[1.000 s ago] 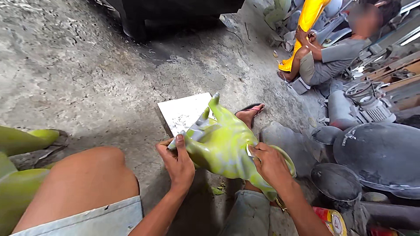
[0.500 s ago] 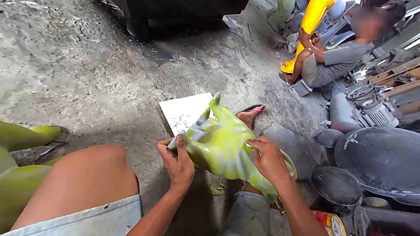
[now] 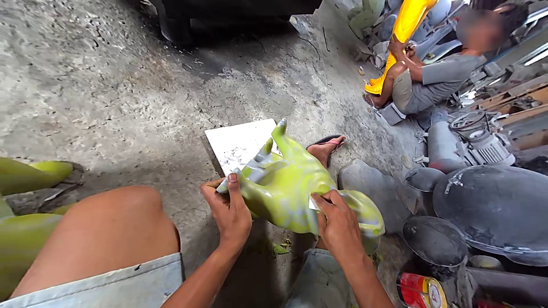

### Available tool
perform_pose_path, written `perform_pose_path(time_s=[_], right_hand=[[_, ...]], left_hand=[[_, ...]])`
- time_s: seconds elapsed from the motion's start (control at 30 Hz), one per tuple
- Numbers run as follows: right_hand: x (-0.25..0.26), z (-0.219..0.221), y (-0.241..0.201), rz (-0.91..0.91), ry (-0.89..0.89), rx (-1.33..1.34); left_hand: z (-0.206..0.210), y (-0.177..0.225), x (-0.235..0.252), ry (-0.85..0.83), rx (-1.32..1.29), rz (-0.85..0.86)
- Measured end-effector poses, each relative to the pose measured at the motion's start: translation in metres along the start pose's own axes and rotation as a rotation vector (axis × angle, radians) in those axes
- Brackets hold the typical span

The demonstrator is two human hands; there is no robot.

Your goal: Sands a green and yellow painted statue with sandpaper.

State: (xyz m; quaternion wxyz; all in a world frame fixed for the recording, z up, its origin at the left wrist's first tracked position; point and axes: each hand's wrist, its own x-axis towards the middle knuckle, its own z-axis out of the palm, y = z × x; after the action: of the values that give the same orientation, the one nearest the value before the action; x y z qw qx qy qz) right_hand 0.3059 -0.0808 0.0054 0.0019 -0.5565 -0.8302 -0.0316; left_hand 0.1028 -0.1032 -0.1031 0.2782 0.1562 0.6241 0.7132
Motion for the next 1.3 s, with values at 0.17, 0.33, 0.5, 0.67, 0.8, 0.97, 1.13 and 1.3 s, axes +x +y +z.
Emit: perform_pose_path(time_s=[0.17, 0.33, 0.5, 0.67, 0.8, 0.97, 1.13, 1.3], right_hand=[[0.005, -0.015, 0.016, -0.007, 0.005, 0.324], [0.029, -0.031, 0.042, 0.069, 0.097, 0.368], [0.048, -0.023, 0.043, 0.041, -0.012, 0.255], [0.04, -0.02, 0.032, 0.063, -0.053, 0.233], [0.025, -0.019, 0.019, 0.077, -0.046, 0.176], [0.011, -0.011, 0.006, 0.062, -0.019, 0.104], [0.003, -0.01, 0.011, -0.016, -0.002, 0.147], [0.025, -0.033, 0.037, -0.014, 0.104, 0.311]], left_hand=[[0.001, 0.001, 0.001, 0.004, -0.011, -0.003], [0.0, 0.0, 0.001, -0.003, -0.033, 0.009], [0.001, 0.001, 0.001, -0.009, -0.026, -0.001], [0.002, 0.0, 0.001, 0.005, -0.044, -0.013], [0.002, 0.0, 0.0, 0.0, -0.051, -0.007], [0.0, 0.001, 0.0, -0.018, -0.015, -0.018], [0.0, 0.0, 0.0, -0.008, -0.006, -0.001], [0.0, -0.001, 0.0, -0.006, -0.01, -0.006]])
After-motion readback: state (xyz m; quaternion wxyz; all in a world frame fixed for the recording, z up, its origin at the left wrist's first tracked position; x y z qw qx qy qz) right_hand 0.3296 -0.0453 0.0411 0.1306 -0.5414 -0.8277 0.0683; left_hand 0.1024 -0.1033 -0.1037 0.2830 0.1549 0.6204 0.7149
